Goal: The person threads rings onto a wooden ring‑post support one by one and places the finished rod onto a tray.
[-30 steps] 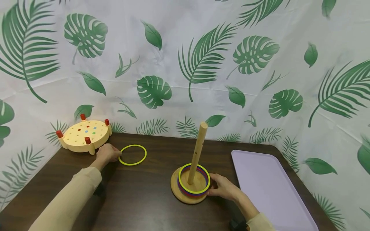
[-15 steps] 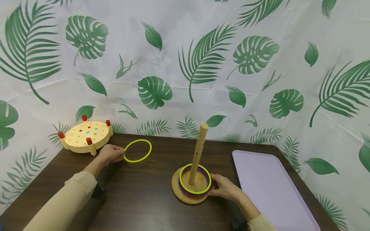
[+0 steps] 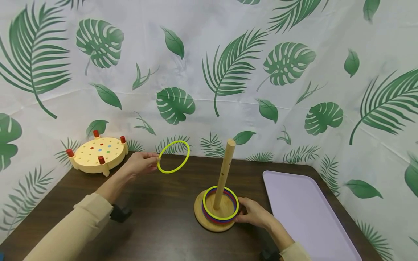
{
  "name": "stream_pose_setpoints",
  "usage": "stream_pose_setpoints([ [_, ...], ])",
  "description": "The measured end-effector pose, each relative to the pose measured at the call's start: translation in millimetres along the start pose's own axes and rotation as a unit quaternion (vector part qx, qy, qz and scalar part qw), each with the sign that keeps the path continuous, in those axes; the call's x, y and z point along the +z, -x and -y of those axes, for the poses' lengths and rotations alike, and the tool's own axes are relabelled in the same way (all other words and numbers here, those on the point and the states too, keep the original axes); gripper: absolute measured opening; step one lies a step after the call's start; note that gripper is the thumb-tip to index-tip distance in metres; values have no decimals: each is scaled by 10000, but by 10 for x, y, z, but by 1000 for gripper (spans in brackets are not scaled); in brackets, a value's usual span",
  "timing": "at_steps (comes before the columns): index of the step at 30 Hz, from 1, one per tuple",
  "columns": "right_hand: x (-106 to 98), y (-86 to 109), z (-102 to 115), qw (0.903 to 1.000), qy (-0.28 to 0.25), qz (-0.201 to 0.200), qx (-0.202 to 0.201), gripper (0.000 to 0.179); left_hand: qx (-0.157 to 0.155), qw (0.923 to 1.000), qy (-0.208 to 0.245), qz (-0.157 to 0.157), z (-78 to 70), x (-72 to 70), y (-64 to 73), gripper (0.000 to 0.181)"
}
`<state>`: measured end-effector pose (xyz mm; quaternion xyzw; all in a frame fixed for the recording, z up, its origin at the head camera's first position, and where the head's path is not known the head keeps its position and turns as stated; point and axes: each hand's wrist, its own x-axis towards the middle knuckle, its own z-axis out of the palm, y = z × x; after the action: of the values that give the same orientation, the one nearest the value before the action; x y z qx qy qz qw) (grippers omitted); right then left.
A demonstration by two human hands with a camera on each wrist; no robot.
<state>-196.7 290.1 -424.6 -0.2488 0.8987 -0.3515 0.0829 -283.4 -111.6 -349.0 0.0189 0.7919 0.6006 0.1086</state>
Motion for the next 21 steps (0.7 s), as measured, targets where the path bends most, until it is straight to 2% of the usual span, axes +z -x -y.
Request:
stream_pose_setpoints([
  [5, -1, -9, -3, 10000, 17, 4, -29, 35, 308, 9991, 136, 268, -246, 105, 109, 38],
  [9, 2, -7, -5, 10000, -16, 27, -15, 35, 456, 9968, 433, 486, -406, 184, 203, 39],
  [16, -4, 1, 4, 9999, -135, 18, -29, 36, 780, 9909, 810, 740, -644, 343, 358, 37],
  [21, -13, -5, 14, 9998, -184, 10, -64, 39, 982, 9873, 908, 858, -779, 474, 400, 36],
])
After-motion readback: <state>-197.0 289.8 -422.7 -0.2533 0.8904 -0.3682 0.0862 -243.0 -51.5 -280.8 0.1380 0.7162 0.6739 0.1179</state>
